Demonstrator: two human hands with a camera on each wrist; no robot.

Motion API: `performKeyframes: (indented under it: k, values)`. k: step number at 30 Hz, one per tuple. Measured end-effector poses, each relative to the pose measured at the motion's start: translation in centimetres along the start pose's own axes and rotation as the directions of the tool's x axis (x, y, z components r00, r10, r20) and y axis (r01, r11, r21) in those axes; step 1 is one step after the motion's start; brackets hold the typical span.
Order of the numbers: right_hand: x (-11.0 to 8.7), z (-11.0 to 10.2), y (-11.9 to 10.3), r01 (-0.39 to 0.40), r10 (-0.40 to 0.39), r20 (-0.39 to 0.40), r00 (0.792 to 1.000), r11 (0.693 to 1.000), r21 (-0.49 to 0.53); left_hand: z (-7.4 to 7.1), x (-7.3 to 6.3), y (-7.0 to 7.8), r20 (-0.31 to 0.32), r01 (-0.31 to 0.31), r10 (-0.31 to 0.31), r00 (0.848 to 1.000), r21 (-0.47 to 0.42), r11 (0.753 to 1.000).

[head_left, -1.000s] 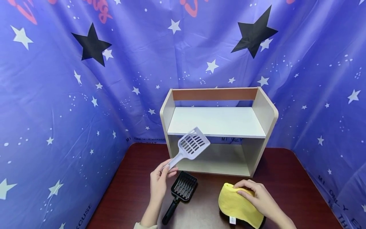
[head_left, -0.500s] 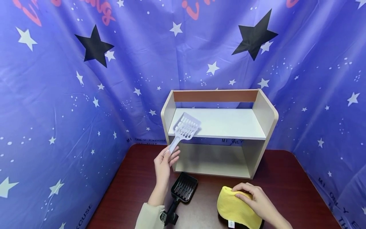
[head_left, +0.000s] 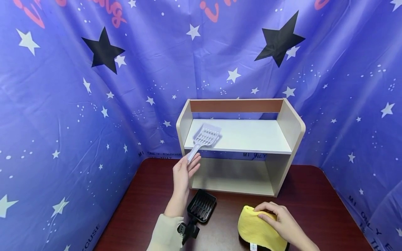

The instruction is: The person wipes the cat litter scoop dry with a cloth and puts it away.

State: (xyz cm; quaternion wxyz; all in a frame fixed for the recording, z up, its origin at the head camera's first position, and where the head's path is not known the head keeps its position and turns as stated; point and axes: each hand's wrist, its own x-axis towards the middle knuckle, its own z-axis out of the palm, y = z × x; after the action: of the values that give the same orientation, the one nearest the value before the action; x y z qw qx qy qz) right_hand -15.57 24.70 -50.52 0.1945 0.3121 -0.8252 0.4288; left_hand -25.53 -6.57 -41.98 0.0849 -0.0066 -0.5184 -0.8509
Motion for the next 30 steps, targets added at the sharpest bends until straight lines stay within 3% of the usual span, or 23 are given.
performKeyframes:
  k: [6,10,14,18,23,26,30]
  values:
    - [0.0,0.1,0.0,0.013,-0.013,-0.006,1.0,1.0,0.001,0.5,0.0,0.7,0.028,0.063,-0.061,0.998,-0.092,0.994]
    - [0.1,0.1,0.0,0.018,-0.018,-0.009,1.0,1.0,0.002,0.6,-0.1,1.1,0.085,0.084,-0.073,0.994,-0.141,0.986]
    - [0.2,0.1,-0.1,0.015,-0.015,-0.008,1.0,1.0,0.001,0.5,-0.1,1.2,0.182,0.063,-0.05,0.982,-0.07,0.996]
    - [0.2,0.1,-0.1,0.007,-0.007,-0.003,1.0,1.0,0.001,0.3,0.0,1.1,0.22,-0.012,-0.011,0.976,0.102,0.995]
    - [0.3,0.2,-0.2,0.013,-0.013,-0.008,1.0,1.0,0.003,-0.2,0.2,1.1,0.157,-0.125,0.08,0.984,0.301,0.945]
    - [0.3,0.3,-0.2,0.021,-0.021,-0.012,1.0,1.0,0.009,-0.4,0.1,1.3,0.097,-0.178,0.151,0.984,0.41,0.895]
    - [0.3,0.3,-0.1,0.018,-0.018,-0.013,1.0,1.0,0.01,-0.4,0.1,1.6,0.044,-0.23,0.245,0.969,0.529,0.816]
